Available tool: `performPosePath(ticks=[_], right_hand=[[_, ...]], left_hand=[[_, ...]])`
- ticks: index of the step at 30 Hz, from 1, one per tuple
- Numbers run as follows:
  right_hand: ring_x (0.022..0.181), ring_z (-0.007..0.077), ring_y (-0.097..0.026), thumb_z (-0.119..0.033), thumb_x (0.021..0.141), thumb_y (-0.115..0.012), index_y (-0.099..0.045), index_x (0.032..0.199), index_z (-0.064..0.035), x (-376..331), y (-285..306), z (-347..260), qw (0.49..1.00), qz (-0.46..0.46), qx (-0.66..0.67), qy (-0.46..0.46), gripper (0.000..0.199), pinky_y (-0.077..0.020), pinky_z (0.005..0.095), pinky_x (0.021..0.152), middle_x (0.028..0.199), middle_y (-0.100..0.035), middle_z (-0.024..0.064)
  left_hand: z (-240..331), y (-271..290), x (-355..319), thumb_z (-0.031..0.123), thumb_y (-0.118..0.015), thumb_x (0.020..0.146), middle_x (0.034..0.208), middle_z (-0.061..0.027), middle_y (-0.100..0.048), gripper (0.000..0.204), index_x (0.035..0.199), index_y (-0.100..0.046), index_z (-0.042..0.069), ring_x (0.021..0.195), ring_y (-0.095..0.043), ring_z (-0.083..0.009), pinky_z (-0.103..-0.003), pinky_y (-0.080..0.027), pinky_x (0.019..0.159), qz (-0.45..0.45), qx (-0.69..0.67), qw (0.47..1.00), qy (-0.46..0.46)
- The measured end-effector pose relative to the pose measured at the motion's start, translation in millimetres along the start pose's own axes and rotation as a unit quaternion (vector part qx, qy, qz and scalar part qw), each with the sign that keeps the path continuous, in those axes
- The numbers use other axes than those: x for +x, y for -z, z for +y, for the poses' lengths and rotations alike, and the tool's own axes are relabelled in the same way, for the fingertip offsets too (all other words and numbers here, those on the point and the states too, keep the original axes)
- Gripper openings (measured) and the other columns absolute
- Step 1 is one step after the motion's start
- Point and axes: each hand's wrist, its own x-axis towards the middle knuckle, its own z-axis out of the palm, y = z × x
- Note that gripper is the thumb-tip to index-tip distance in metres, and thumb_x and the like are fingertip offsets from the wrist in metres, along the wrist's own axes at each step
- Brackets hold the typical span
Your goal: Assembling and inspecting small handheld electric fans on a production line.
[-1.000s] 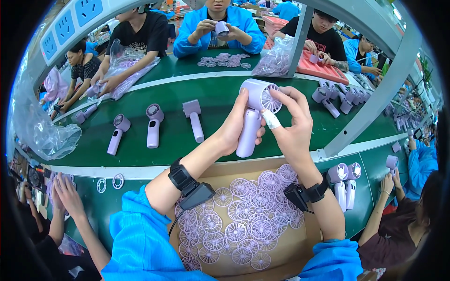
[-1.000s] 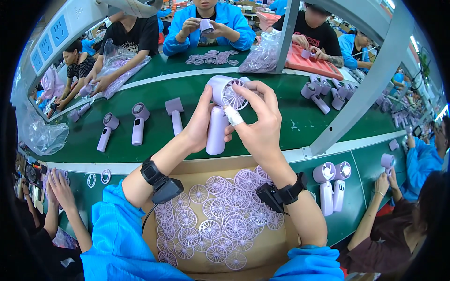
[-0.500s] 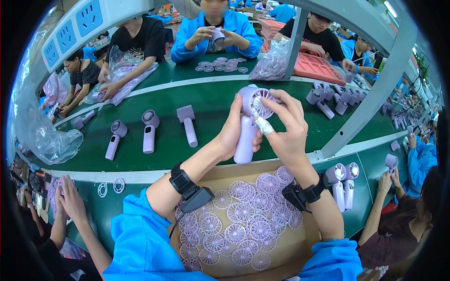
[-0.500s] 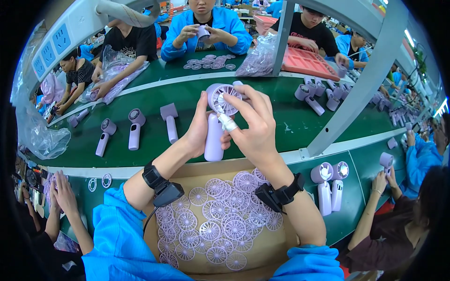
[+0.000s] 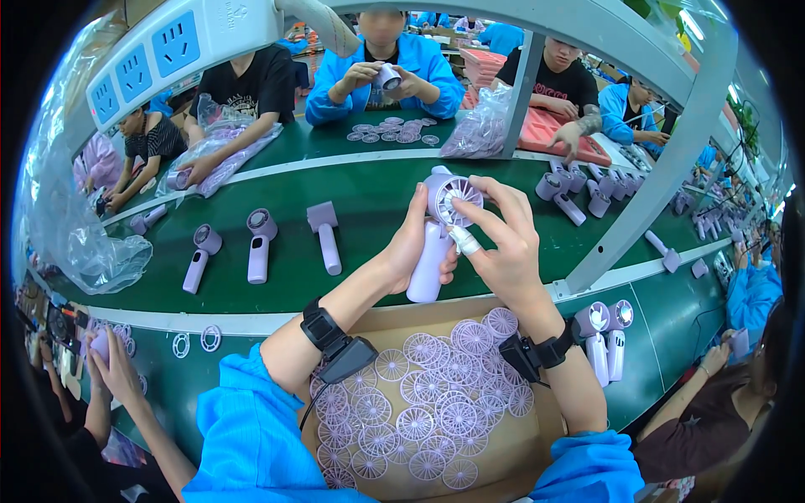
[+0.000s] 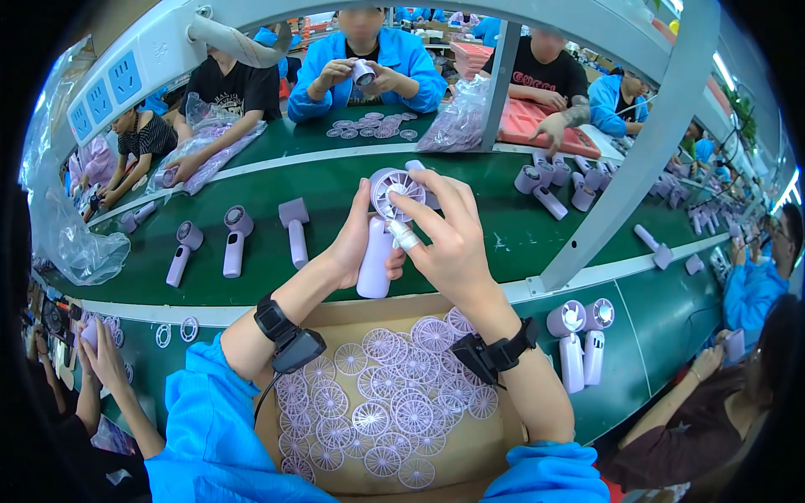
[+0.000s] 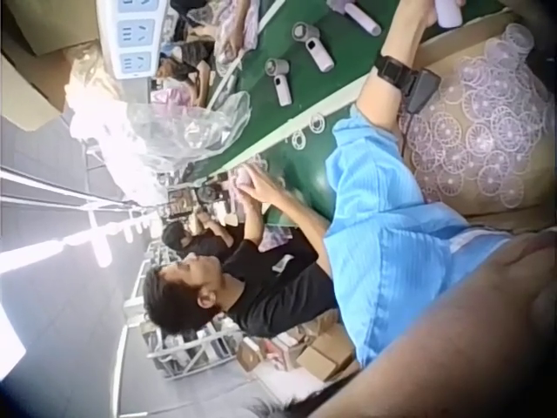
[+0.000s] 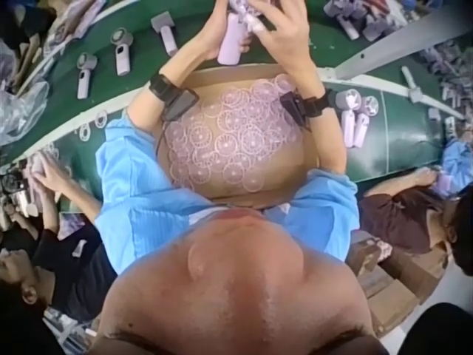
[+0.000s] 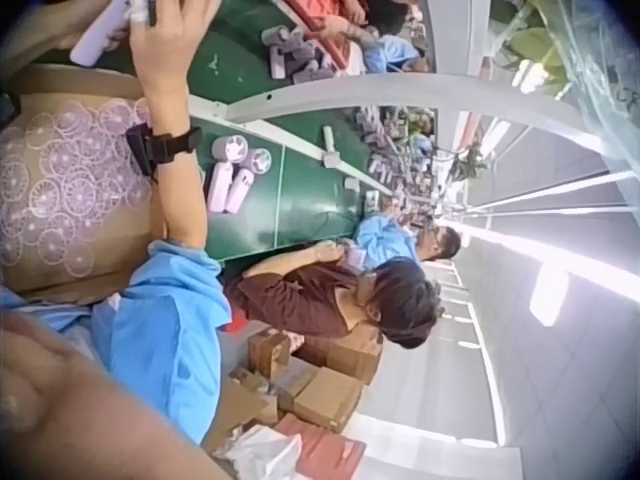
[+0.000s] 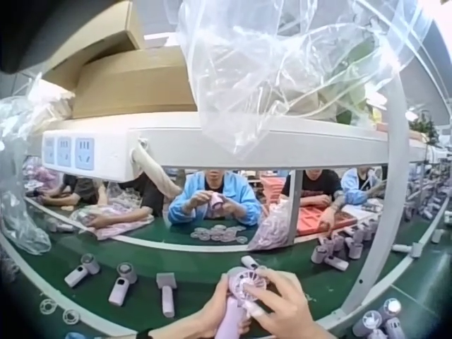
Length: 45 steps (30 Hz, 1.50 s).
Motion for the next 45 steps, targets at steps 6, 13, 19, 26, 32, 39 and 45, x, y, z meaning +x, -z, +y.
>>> performPosePath(ticks=[6,13,19,26,32,39,45], right_hand=[[0.102,0.03,-0.055,0.0,0.06,-0.073,-0.069,0.1,-0.0073,3,1,-1,1.0,-0.014,-0.019,0.014,0.041,-0.048,0.037,0.085,0.115,-0.059,0.0131],[0.103,0.0309,-0.055,0.001,0.06,-0.072,-0.07,0.1,-0.0082,3,-3,-2,0.999,-0.01,-0.027,0.024,0.041,-0.0469,0.0371,0.086,0.116,-0.059,0.0135],[0.103,0.0312,-0.055,-0.002,0.061,-0.073,-0.071,0.097,-0.0102,8,-1,1,0.998,-0.006,-0.038,0.047,0.037,-0.0458,0.0374,0.087,0.116,-0.059,0.0141],[0.108,0.0241,-0.053,-0.009,0.082,-0.066,-0.05,0.127,-0.0048,-6,-30,-12,0.849,0.08,0.465,-0.236,0.048,-0.0455,0.0314,0.088,0.121,-0.056,0.0109],[0.105,0.0162,-0.053,-0.004,0.086,-0.059,-0.037,0.136,-0.0048,-13,-20,21,0.767,-0.047,0.517,-0.377,0.054,-0.0467,0.0281,0.078,0.121,-0.053,0.0074],[0.103,0.015,-0.055,-0.004,0.089,-0.053,-0.045,0.128,-0.0049,-19,-25,25,0.796,-0.024,0.456,-0.397,0.04,-0.0476,0.0289,0.079,0.117,-0.055,0.0073],[0.102,0.0185,-0.057,-0.014,0.094,-0.047,-0.05,0.121,-0.0061,-22,-13,39,0.759,-0.01,0.51,-0.405,0.029,-0.0486,0.0336,0.085,0.115,-0.055,0.0091]], left_hand=[[5,-4,-2,0.082,-0.014,0.08,0.051,-0.0018,-0.044,0.082,0.071,-0.051,0.009,0.043,-0.045,-0.0125,-0.026,-0.039,0.04,0.008,-0.022,0.999,0.029],[6,-4,-5,0.084,-0.015,0.078,0.05,-0.0024,-0.043,0.084,0.065,-0.049,0.008,0.041,-0.044,-0.0133,-0.026,-0.037,0.039,0.013,-0.005,1.0,0.022],[11,3,-7,0.083,-0.015,0.078,0.051,-0.0026,-0.044,0.082,0.07,-0.049,0.008,0.041,-0.045,-0.0146,-0.027,-0.04,0.04,-0.096,-0.05,0.992,0.062],[11,7,-8,0.085,-0.016,0.076,0.05,-0.0048,-0.045,0.086,0.068,-0.05,0.007,0.04,-0.044,-0.0155,-0.026,-0.037,0.039,-0.11,-0.067,0.984,0.125],[5,-3,-1,0.065,-0.026,0.092,0.069,-0.0088,-0.056,0.066,0.116,-0.05,0.008,0.047,-0.052,-0.0163,-0.027,-0.045,0.042,0.107,0.118,0.987,0.023],[3,4,2,0.039,-0.036,0.098,0.081,-0.0088,-0.057,0.049,0.143,-0.026,0.022,0.052,-0.055,-0.0134,-0.024,-0.047,0.044,0.056,0.235,0.963,-0.119],[-4,8,2,0.035,-0.038,0.098,0.081,-0.0086,-0.057,0.049,0.144,-0.026,0.022,0.052,-0.056,-0.0128,-0.024,-0.047,0.043,0.017,0.248,0.959,-0.138]])
